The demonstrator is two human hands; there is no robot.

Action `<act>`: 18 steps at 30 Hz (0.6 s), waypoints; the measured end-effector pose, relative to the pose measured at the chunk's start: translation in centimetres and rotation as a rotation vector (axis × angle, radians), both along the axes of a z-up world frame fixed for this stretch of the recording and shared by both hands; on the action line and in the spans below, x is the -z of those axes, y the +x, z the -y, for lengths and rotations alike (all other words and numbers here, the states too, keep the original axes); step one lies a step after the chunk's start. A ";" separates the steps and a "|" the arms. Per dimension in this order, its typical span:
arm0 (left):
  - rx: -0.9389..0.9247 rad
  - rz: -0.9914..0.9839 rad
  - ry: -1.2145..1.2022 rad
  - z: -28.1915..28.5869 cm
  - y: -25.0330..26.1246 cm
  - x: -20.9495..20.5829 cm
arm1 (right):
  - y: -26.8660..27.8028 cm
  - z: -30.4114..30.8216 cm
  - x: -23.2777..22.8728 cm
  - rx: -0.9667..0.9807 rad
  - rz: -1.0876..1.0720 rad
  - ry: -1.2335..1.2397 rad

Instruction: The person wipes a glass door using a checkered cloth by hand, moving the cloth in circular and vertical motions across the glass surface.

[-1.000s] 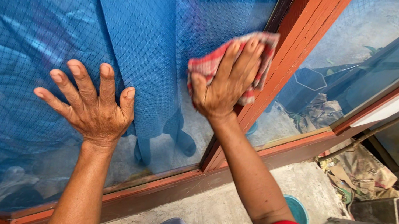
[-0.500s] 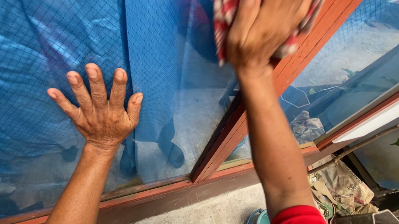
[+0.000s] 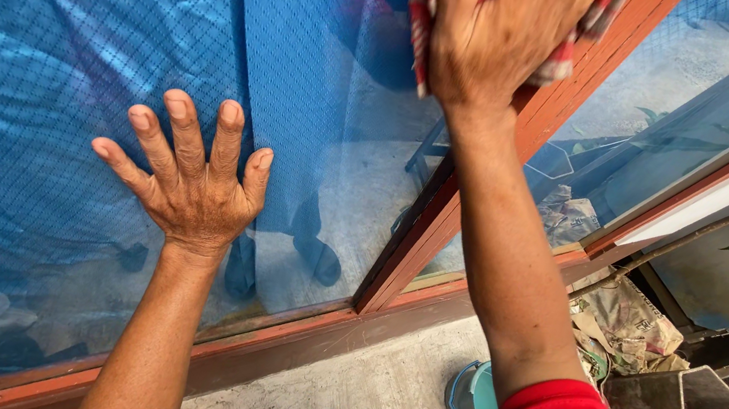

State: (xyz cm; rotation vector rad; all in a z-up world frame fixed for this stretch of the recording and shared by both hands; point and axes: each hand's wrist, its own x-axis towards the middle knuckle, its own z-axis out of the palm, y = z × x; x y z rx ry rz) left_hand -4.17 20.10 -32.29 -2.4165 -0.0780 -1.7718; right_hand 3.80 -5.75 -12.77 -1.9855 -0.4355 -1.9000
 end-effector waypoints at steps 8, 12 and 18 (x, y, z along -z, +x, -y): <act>-0.034 0.023 0.017 0.0 0.1 -0.1 | -1.5 -0.8 8.7 0.008 -0.106 0.004; -0.020 0.024 0.019 0.0 -0.2 -0.4 | -2.5 -1.1 13.3 0.039 -0.163 -0.025; -0.001 0.015 0.016 0.1 -0.7 -0.8 | -4.4 -1.9 14.3 -0.052 -0.181 -0.043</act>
